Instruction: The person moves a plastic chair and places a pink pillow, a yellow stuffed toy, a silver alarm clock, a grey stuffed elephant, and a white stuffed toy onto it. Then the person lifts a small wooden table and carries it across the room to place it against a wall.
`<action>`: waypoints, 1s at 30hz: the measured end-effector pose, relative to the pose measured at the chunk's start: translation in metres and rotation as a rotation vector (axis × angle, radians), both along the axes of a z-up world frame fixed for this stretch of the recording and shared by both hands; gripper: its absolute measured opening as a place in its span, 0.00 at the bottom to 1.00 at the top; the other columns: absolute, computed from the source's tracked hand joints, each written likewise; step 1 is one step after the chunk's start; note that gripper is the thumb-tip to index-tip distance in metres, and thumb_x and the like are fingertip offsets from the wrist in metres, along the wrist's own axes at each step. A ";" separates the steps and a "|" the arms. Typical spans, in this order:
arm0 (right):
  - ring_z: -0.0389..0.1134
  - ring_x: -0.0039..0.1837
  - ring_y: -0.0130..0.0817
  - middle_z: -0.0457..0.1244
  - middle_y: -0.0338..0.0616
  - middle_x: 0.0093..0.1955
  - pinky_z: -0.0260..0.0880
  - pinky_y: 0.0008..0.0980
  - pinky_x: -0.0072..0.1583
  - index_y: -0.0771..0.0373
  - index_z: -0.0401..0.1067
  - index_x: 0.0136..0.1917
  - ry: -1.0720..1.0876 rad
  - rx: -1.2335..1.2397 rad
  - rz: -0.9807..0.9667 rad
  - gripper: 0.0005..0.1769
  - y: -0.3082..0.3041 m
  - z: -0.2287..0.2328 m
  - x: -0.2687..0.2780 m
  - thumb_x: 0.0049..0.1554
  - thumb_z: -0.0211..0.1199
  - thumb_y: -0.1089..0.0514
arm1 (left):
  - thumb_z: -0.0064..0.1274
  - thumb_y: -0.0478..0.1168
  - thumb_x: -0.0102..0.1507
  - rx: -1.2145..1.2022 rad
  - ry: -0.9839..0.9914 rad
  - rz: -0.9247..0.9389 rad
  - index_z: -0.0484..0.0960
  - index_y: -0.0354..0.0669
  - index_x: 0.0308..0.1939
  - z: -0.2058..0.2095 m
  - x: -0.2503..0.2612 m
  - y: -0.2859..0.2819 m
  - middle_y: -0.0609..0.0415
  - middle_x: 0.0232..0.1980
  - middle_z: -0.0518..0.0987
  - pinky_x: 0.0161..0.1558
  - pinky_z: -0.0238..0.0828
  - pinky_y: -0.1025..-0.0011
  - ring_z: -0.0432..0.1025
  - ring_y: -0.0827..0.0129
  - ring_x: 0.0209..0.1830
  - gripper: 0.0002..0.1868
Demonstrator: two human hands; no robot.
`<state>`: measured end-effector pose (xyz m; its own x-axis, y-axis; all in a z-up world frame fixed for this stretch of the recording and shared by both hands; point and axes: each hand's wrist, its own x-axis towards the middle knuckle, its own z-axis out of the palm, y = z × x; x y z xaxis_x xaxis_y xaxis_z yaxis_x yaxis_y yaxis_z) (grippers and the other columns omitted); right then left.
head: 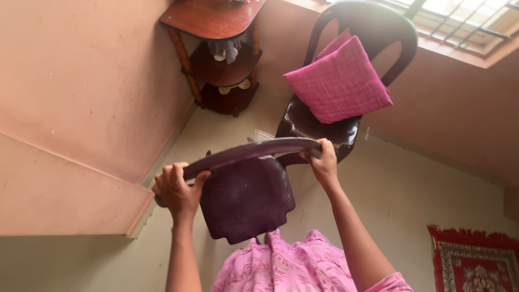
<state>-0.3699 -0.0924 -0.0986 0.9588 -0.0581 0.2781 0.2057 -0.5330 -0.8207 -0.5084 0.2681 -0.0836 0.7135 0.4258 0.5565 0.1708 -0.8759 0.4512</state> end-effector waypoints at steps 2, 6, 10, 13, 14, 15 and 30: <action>0.67 0.48 0.35 0.64 0.43 0.46 0.67 0.36 0.49 0.63 0.69 0.47 0.064 0.205 -0.052 0.19 -0.003 0.003 -0.022 0.47 0.75 0.61 | 0.53 0.77 0.54 -0.091 -0.009 -0.037 0.77 0.51 0.43 0.000 -0.014 -0.007 0.59 0.43 0.72 0.56 0.56 0.51 0.65 0.55 0.51 0.36; 0.68 0.45 0.33 0.66 0.44 0.44 0.68 0.33 0.45 0.64 0.72 0.47 -0.080 0.122 -0.141 0.19 -0.022 0.006 -0.078 0.45 0.77 0.66 | 0.55 0.76 0.55 -0.102 -0.021 -0.083 0.79 0.54 0.41 0.005 -0.037 -0.025 0.62 0.43 0.72 0.58 0.54 0.51 0.66 0.58 0.51 0.32; 0.71 0.46 0.28 0.68 0.43 0.45 0.74 0.26 0.46 0.65 0.71 0.50 -0.184 0.053 -0.196 0.16 -0.071 0.032 -0.098 0.51 0.76 0.67 | 0.57 0.73 0.52 -0.069 -0.110 -0.136 0.78 0.54 0.41 0.031 -0.025 -0.070 0.62 0.42 0.73 0.58 0.53 0.49 0.67 0.59 0.50 0.31; 0.73 0.48 0.29 0.69 0.43 0.47 0.78 0.27 0.50 0.65 0.69 0.55 -0.099 0.307 -0.214 0.19 -0.120 0.059 -0.112 0.53 0.74 0.62 | 0.61 0.70 0.52 -0.100 -0.101 -0.228 0.79 0.53 0.42 0.056 -0.013 -0.117 0.60 0.44 0.74 0.55 0.53 0.50 0.67 0.58 0.51 0.30; 0.73 0.50 0.30 0.69 0.44 0.49 0.79 0.29 0.51 0.65 0.70 0.55 -0.117 0.254 -0.244 0.20 -0.139 0.068 -0.117 0.53 0.75 0.62 | 0.62 0.69 0.53 -0.134 -0.074 -0.263 0.79 0.53 0.43 0.063 -0.005 -0.135 0.60 0.44 0.74 0.54 0.53 0.51 0.67 0.57 0.51 0.30; 0.73 0.50 0.30 0.68 0.44 0.49 0.79 0.29 0.52 0.64 0.69 0.55 -0.109 0.260 -0.245 0.19 -0.159 0.079 -0.123 0.55 0.74 0.60 | 0.63 0.69 0.53 -0.132 -0.097 -0.298 0.79 0.52 0.44 0.070 0.006 -0.156 0.59 0.45 0.74 0.53 0.53 0.51 0.67 0.56 0.51 0.30; 0.69 0.53 0.25 0.66 0.34 0.50 0.73 0.32 0.57 0.57 0.74 0.51 0.097 0.296 -0.595 0.19 -0.551 0.038 -0.177 0.47 0.73 0.68 | 0.66 0.55 0.55 -0.329 0.316 -0.759 0.79 0.53 0.45 0.058 0.088 -0.544 0.54 0.47 0.70 0.57 0.50 0.53 0.61 0.55 0.54 0.21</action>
